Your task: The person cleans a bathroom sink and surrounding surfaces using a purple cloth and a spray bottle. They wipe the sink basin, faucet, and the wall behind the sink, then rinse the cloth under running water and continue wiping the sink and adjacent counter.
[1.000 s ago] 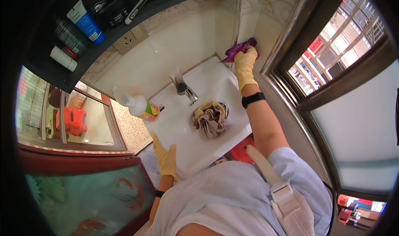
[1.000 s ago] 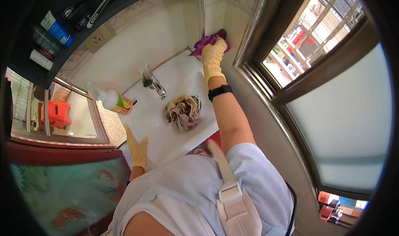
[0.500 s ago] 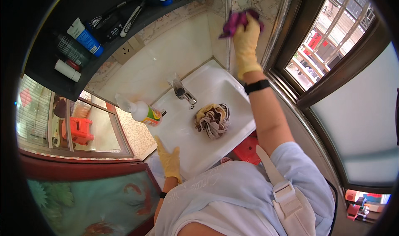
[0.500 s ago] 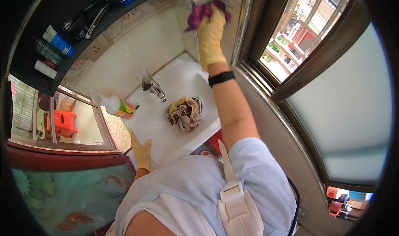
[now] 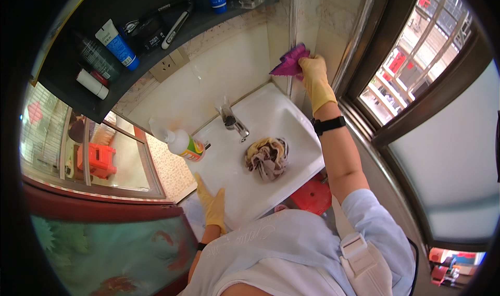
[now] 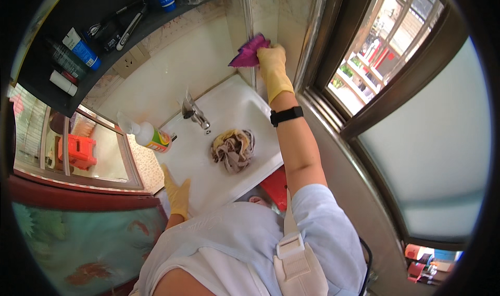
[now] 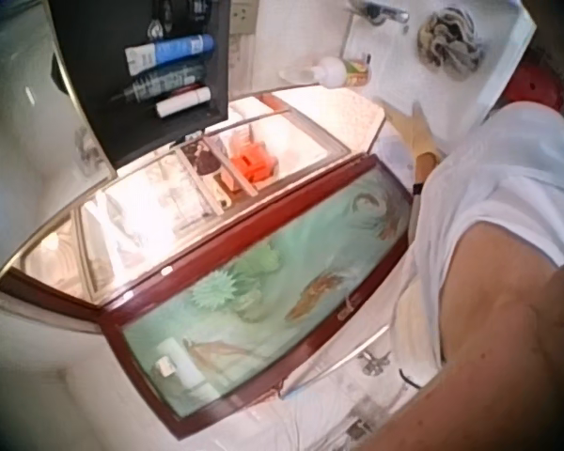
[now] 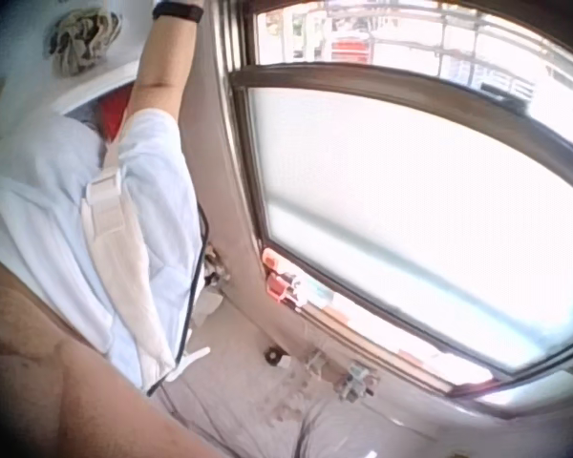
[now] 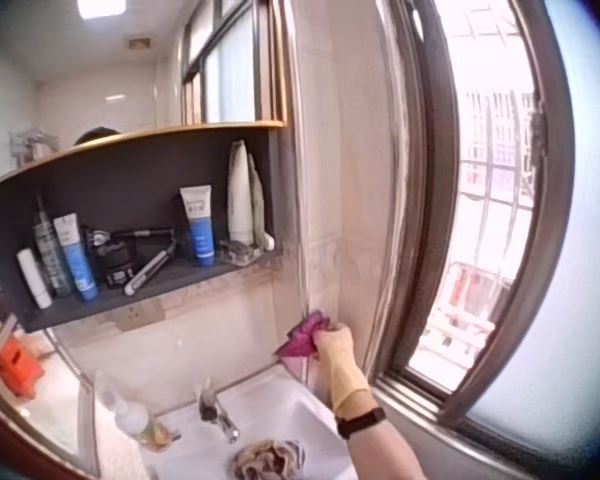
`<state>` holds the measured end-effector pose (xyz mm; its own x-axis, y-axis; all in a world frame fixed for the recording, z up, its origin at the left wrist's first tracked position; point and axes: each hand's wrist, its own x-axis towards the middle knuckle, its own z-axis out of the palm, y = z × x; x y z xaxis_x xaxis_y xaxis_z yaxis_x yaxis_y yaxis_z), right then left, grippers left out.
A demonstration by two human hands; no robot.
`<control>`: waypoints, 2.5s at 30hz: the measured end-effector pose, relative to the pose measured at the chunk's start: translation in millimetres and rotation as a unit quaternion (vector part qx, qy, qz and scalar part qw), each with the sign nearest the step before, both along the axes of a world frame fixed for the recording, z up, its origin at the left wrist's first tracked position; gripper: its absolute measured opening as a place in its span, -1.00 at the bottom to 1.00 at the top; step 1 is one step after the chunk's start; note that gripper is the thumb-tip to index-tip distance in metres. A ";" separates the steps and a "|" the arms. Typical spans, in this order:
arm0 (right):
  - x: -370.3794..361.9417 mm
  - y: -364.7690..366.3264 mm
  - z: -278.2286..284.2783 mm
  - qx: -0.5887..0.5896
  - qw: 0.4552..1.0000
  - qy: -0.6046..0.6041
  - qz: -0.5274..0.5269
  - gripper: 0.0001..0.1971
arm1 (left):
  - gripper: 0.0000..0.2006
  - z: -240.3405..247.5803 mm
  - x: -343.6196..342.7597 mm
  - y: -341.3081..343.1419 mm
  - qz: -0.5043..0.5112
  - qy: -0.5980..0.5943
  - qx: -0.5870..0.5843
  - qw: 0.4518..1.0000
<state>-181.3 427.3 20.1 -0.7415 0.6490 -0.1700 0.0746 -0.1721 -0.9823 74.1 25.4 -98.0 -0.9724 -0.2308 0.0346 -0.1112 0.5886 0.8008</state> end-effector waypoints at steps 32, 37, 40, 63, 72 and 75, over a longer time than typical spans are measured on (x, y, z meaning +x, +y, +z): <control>97.0 36.0 142.0 0.879 0.434 -0.197 -0.010 -0.87 | -0.07 26.6 -3.3 16.4 0.013 -0.026 0.092 0.995; 97.0 69.0 217.7 0.929 0.348 0.090 -0.086 -0.78 | -0.07 17.2 -4.0 10.0 -0.006 -0.009 0.086 0.996; 55.1 128.4 137.7 0.979 0.195 0.033 -0.052 -0.71 | -0.07 11.0 -11.0 17.7 -0.025 -0.003 0.092 0.995; 80.8 57.9 195.1 0.882 0.434 0.026 -0.183 -0.56 | -0.09 7.2 -5.4 6.6 0.008 0.030 0.135 0.990; 82.6 112.0 56.7 0.930 0.332 -0.069 0.139 -0.68 | -0.06 11.6 -8.9 7.9 -0.008 0.010 0.155 0.988; 58.9 89.9 208.7 0.958 0.230 -0.171 0.012 -0.68 | -0.06 14.8 -6.9 5.3 -0.002 0.011 0.133 0.991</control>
